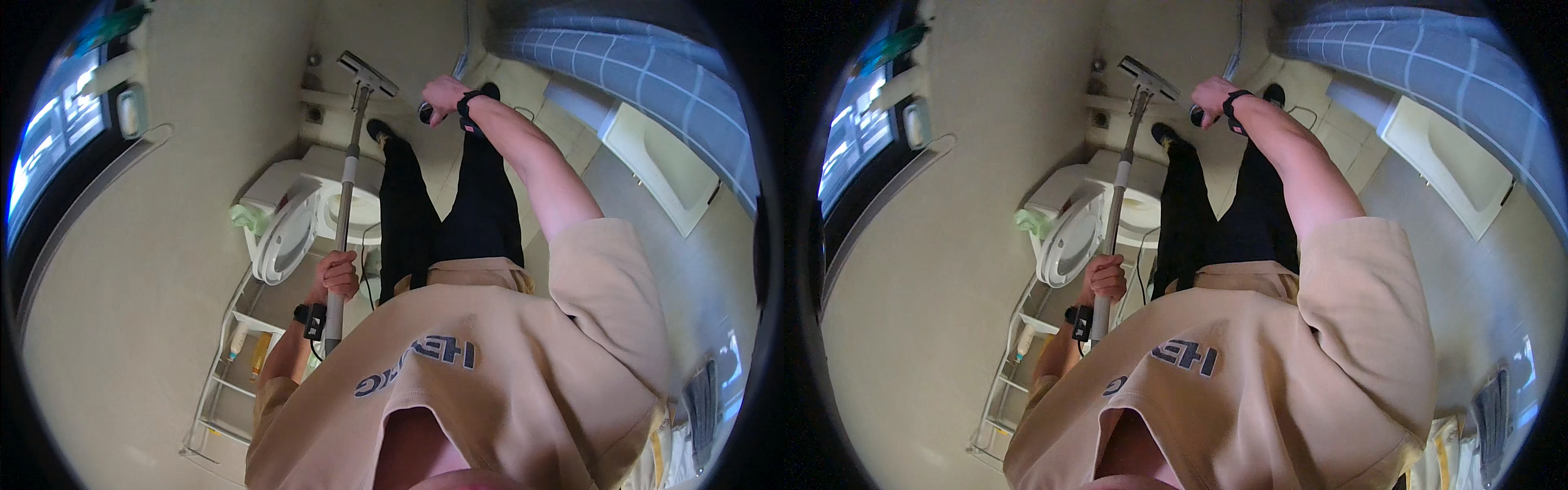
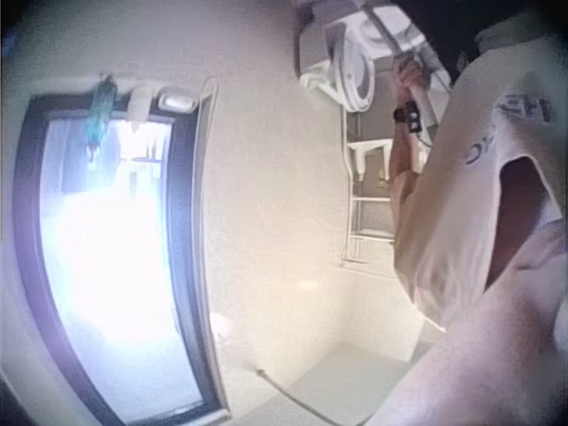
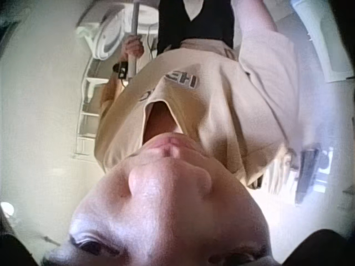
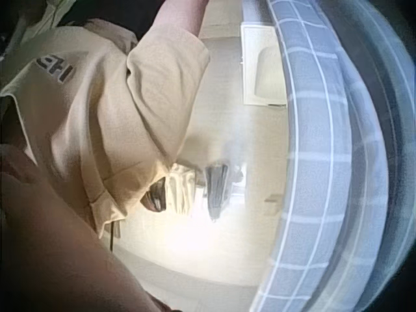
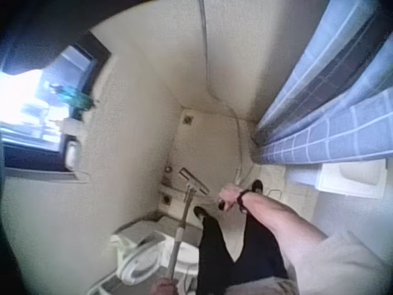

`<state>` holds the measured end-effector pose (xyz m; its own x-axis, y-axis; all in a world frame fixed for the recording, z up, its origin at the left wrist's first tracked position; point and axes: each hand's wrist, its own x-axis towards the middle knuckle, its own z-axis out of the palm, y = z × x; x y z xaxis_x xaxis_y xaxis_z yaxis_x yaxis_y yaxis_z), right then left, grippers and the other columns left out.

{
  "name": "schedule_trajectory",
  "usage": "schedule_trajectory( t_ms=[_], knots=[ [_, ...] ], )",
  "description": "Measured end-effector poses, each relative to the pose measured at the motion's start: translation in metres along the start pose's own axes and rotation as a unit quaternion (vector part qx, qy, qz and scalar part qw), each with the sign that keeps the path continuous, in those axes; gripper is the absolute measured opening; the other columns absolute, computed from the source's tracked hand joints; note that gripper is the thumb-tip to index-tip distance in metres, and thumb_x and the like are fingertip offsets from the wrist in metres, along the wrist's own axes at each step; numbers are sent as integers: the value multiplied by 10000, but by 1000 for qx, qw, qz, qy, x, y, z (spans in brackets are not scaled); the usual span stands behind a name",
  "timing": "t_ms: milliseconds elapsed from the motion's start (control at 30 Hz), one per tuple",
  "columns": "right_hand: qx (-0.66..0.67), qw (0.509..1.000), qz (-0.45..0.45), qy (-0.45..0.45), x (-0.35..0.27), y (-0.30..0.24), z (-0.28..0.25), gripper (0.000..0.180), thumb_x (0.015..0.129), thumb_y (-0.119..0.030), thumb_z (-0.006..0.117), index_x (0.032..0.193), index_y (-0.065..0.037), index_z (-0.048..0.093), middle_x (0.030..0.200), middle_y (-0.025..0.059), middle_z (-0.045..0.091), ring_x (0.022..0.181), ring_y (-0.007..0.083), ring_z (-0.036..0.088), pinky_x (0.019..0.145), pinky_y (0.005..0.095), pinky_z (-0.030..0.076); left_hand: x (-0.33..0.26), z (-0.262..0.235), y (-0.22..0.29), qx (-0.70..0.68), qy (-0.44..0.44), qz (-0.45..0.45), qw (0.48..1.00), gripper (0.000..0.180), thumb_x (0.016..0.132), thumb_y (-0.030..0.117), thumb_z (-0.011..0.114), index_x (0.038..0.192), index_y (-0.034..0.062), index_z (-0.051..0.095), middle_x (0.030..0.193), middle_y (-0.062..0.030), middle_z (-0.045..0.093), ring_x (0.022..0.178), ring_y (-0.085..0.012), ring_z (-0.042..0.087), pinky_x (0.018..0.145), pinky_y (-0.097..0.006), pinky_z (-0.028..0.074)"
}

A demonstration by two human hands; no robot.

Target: The person sweeps a wooden floor with a broom and dustpan, then arranges several pairs of shoes and slippers. They then use a flat mop to clean the wooden floor and continue mopping the tiled bathroom floor, rinsing the mop with a handheld shower head.

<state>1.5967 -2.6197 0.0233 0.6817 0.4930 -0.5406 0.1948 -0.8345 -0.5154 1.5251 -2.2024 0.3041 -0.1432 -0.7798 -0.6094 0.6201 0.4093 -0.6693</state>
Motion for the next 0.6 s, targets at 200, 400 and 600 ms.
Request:
schedule_trajectory(
  t_ms=[200, 400, 600],
  knots=[
    [9, 999, -14, -45, 41, 26, 78, 535, 564, -479, 906, 834, -40, 763, 825, 135, 737, 827, 326, 720, 713, 445, 573, 37, -1, 14, -117, 0, 9, 993, 290, 1010, 143, 429, 723, 130, 392, 451, 50, 393, 335, -60, 378, 352, -240, 394],
    [5, 997, -18, -73, 62, 51, 117, 536, 574, -490, 912, 862, -63, 765, 862, 122, 742, 838, 323, 723, 720, 448, 571, 60, -4, 31, -171, -41, -4, 984, 205, 1005, 139, 430, 823, 73, 499, 457, 35, 433, 346, -64, 408, 356, -243, 389],
    [1, 996, 21, -81, 76, 72, 116, 551, 602, -508, 899, 847, -34, 761, 841, 141, 736, 816, 328, 723, 722, 439, 569, 63, 8, 26, -138, -55, 0, 989, 179, 1007, 134, 429, 883, 57, 533, 458, 45, 438, 332, -55, 390, 341, -234, 383]
  ],
)
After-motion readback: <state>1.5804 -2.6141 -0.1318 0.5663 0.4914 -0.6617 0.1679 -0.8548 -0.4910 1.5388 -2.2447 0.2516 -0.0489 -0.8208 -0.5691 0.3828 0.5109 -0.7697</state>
